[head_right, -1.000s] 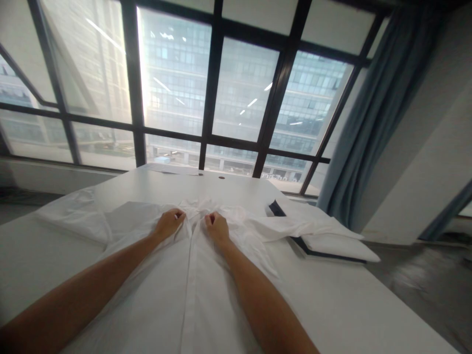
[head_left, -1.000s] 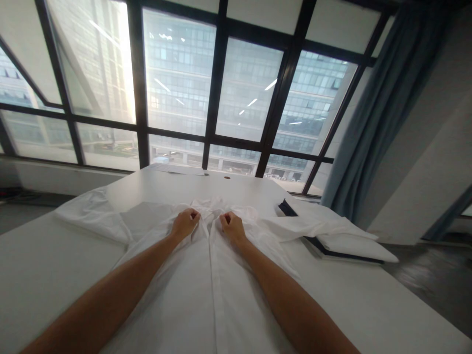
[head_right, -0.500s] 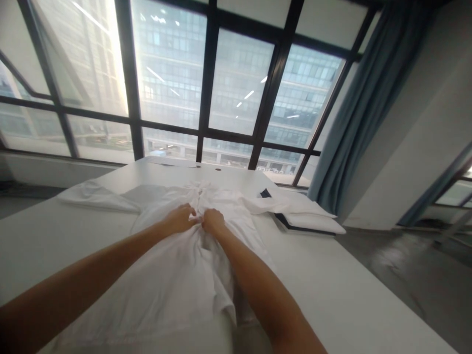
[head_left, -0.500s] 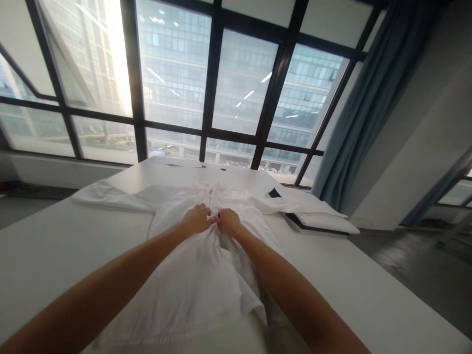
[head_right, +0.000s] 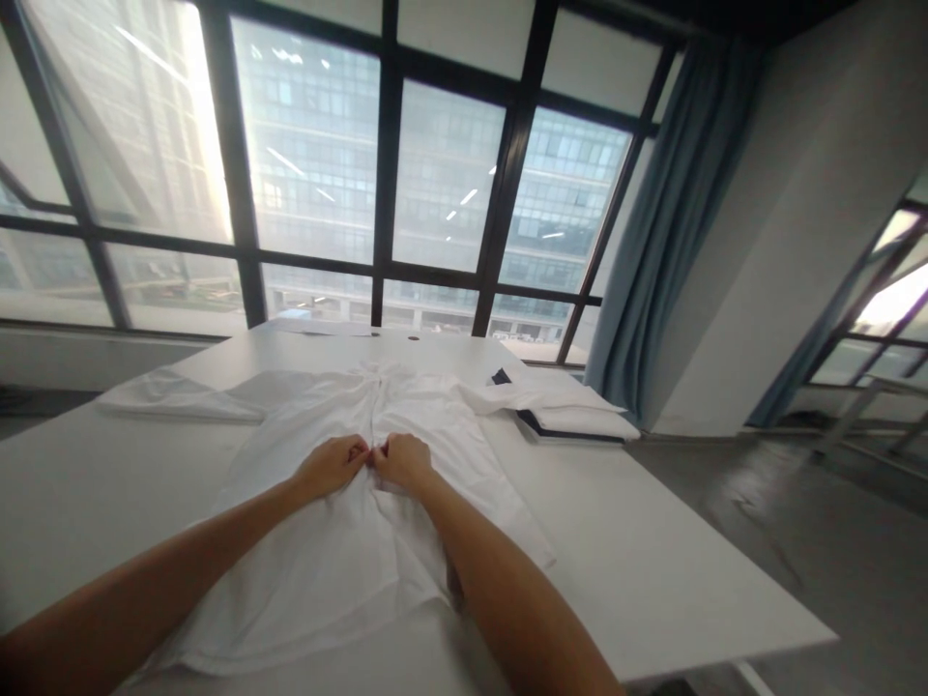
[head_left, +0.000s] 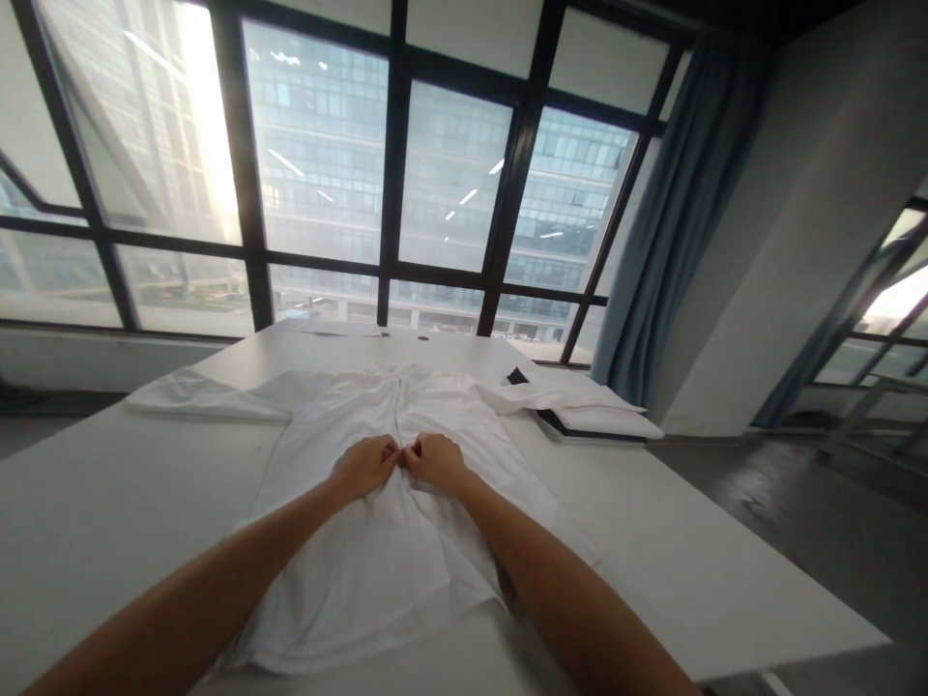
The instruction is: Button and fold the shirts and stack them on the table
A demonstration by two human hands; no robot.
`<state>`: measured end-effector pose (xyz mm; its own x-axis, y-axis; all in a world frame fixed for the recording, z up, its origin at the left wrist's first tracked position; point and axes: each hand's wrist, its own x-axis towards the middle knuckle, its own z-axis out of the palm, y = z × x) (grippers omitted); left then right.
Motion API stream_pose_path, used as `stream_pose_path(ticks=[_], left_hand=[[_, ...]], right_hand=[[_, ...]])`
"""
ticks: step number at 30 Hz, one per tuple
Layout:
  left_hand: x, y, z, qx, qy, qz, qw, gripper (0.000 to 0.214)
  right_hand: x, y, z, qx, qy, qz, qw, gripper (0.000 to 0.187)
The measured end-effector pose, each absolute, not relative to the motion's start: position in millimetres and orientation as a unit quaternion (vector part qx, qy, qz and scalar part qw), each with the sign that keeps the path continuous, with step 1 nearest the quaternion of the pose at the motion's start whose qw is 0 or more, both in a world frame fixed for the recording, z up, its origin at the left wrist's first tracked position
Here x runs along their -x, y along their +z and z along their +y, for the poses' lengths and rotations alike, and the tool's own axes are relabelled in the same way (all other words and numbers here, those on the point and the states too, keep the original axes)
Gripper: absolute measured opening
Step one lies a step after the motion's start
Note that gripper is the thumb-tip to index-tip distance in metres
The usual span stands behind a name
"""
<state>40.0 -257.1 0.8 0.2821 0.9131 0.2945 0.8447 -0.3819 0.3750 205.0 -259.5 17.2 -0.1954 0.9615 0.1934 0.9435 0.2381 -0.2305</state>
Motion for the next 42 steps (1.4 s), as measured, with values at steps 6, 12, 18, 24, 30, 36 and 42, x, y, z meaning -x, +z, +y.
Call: stream_pose_path(ticks=[6, 12, 18, 24, 30, 36, 42], left_hand=[[-41.3, 2.8, -260.2, -0.806, 0.233, 0.542, 0.055, 0.02], [-37.2, -2.6, -253.5, -0.838, 0.206, 0.504, 0.025, 0.026], [-43.8, 2.0, -260.4, -0.822, 0.18, 0.54, 0.005, 0.026], [-51.5, 13.0, -269.9, -0.777, 0.184, 0.602, -0.013, 0.036], [-45.9, 9.9, -257.1, -0.756, 0.246, 0.598, 0.101, 0.037], [-45.4, 0.6, -249.2, -0.75, 0.275, 0.589, 0.126, 0.026], [-46.2, 1.1, -248.3, -0.757, 0.324, 0.551, 0.136, 0.023]], right_hand=[[-199.4, 16.1, -260.6, 0.597, -0.009, -0.782, 0.176, 0.028], [-199.3, 16.9, -253.5, 0.614, 0.025, -0.763, 0.198, 0.034], [-195.5, 22.2, -252.6, 0.655, 0.043, -0.738, 0.157, 0.033], [-194.9, 20.6, -252.7, 0.637, 0.102, -0.723, 0.247, 0.022], [-201.6, 13.4, -251.8, 0.52, 0.434, -0.631, 0.378, 0.017], [-203.1, 10.2, -246.9, 0.515, 0.436, -0.64, 0.369, 0.016], [-201.8, 7.5, -240.4, 0.506, 0.414, -0.67, 0.351, 0.021]])
